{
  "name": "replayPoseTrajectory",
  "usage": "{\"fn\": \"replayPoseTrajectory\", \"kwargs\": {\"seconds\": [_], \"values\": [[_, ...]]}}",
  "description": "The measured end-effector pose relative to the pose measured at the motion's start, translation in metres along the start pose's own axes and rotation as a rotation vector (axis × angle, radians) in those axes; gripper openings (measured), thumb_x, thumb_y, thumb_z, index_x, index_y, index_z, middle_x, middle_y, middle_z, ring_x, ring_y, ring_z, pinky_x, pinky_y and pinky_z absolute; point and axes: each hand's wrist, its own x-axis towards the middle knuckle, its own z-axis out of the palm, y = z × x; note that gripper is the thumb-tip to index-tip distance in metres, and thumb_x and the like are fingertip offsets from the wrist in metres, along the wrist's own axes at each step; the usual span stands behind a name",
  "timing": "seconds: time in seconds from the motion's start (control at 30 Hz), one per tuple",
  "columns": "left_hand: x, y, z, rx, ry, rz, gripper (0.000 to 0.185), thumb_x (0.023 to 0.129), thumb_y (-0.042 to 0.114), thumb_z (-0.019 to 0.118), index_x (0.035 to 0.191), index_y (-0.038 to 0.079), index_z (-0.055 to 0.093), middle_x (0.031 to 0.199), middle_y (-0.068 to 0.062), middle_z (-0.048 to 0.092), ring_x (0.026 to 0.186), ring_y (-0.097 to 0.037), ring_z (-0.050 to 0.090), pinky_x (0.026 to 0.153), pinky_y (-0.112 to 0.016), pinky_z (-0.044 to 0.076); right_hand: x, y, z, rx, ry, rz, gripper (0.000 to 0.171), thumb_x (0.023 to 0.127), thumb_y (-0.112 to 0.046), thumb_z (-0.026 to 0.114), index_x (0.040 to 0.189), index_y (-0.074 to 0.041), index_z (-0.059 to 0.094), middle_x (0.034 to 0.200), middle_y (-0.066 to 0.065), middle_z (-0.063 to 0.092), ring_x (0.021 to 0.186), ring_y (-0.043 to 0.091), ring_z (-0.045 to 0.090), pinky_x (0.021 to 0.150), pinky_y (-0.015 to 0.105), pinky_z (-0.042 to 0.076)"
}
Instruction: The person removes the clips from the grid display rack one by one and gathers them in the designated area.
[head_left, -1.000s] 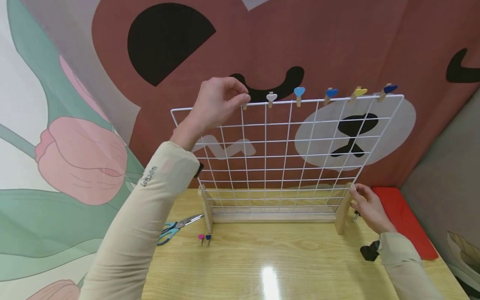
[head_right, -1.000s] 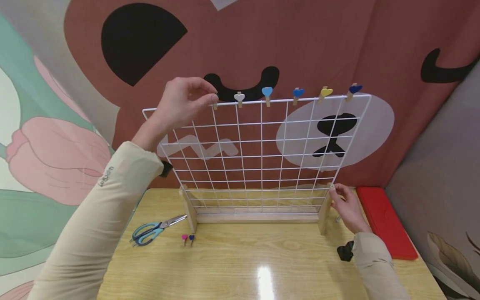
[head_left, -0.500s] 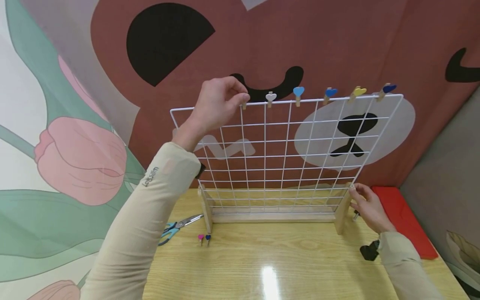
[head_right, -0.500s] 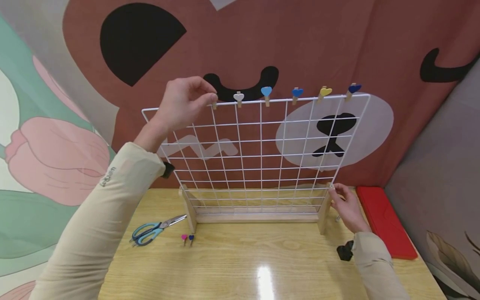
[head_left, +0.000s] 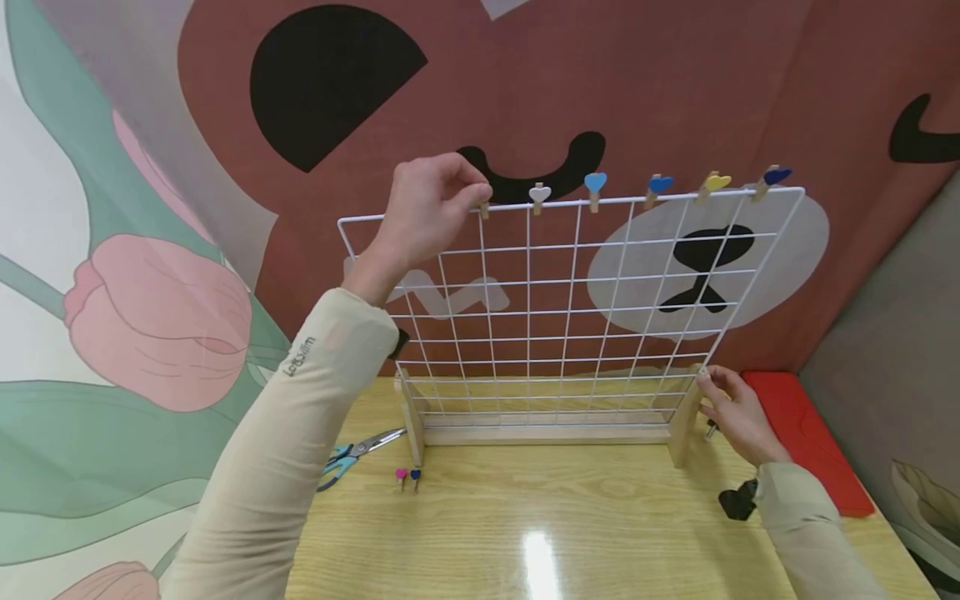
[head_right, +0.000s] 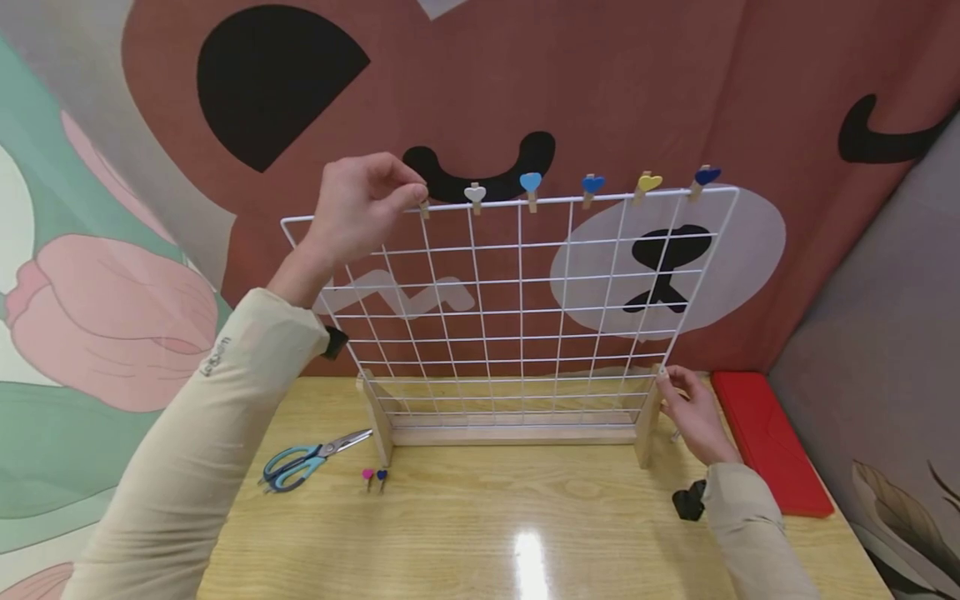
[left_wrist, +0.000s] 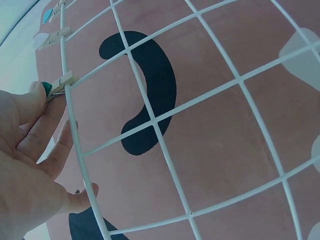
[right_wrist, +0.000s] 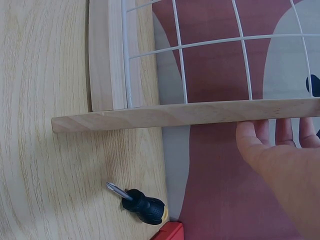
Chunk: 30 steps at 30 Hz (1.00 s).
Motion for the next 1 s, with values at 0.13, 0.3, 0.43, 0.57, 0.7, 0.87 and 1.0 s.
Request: {"fn": "replayPoseTrajectory", "kwargs": {"seconds": [0.13,0.3,0.43,0.57,0.7,0.87,1.0], "values": [[0.000,-0.001,-0.002,-0.018,0.040,-0.001,0.011,0.093,0.014,0.064,0.092,0.005,0.071,0.088,-0.004,0.071,0.079,-0.013,0.065,0.074,-0.026,0.047,0.000,-0.001,0.000,-0.003,0.001,-0.002,0.055,0.102,-0.038,0.040,0.131,0.007,0.031,0.125,0.016,0.037,0.102,0.005,0.046,0.077,0.015,0.050],[0.001,-0.001,-0.007,-0.033,0.077,-0.006,0.014,0.094,0.017,0.063,0.097,0.006,0.070,0.092,-0.004,0.071,0.079,-0.013,0.063,0.072,-0.026,0.045,0.000,-0.001,0.000,-0.006,0.009,-0.004,0.052,0.102,-0.037,0.041,0.130,0.006,0.032,0.124,0.015,0.038,0.100,0.003,0.046,0.077,0.014,0.049],[-0.002,-0.001,-0.011,-0.037,0.129,0.033,0.017,0.093,0.019,0.064,0.103,0.008,0.072,0.099,-0.001,0.071,0.085,-0.009,0.063,0.074,-0.025,0.046,0.000,-0.001,0.000,0.006,0.009,-0.001,0.052,0.103,-0.036,0.041,0.130,0.007,0.032,0.124,0.015,0.038,0.099,0.002,0.047,0.076,0.013,0.048],[-0.007,-0.001,-0.016,-0.082,0.177,0.050,0.018,0.091,0.019,0.067,0.104,0.008,0.073,0.095,-0.002,0.073,0.086,-0.007,0.065,0.079,-0.024,0.049,-0.001,-0.001,0.000,-0.006,0.007,0.004,0.054,0.102,-0.037,0.041,0.131,0.007,0.031,0.125,0.016,0.038,0.099,0.002,0.046,0.076,0.012,0.048],[-0.010,-0.002,-0.022,-0.177,0.203,0.039,0.018,0.090,0.017,0.068,0.103,0.006,0.072,0.089,-0.006,0.072,0.079,-0.010,0.067,0.077,-0.022,0.050,-0.001,-0.002,0.000,-0.015,0.006,0.005,0.054,0.102,-0.038,0.040,0.131,0.006,0.032,0.126,0.016,0.037,0.100,0.003,0.046,0.076,0.013,0.049],[-0.017,-0.008,-0.029,-0.216,0.197,0.043,0.019,0.089,0.015,0.069,0.105,0.006,0.072,0.088,-0.008,0.072,0.074,-0.011,0.067,0.073,-0.022,0.051,-0.002,-0.002,0.000,-0.001,0.013,0.011,0.051,0.102,-0.038,0.041,0.128,0.004,0.034,0.124,0.016,0.038,0.099,0.004,0.046,0.076,0.013,0.049],[-0.024,-0.014,-0.035,-0.208,0.202,0.048,0.020,0.090,0.015,0.068,0.107,0.005,0.071,0.087,-0.008,0.072,0.074,-0.013,0.067,0.074,-0.022,0.052,-0.002,-0.002,0.000,0.002,0.009,0.011,0.051,0.102,-0.038,0.041,0.129,0.005,0.033,0.125,0.016,0.037,0.099,0.004,0.046,0.075,0.012,0.048]]}}
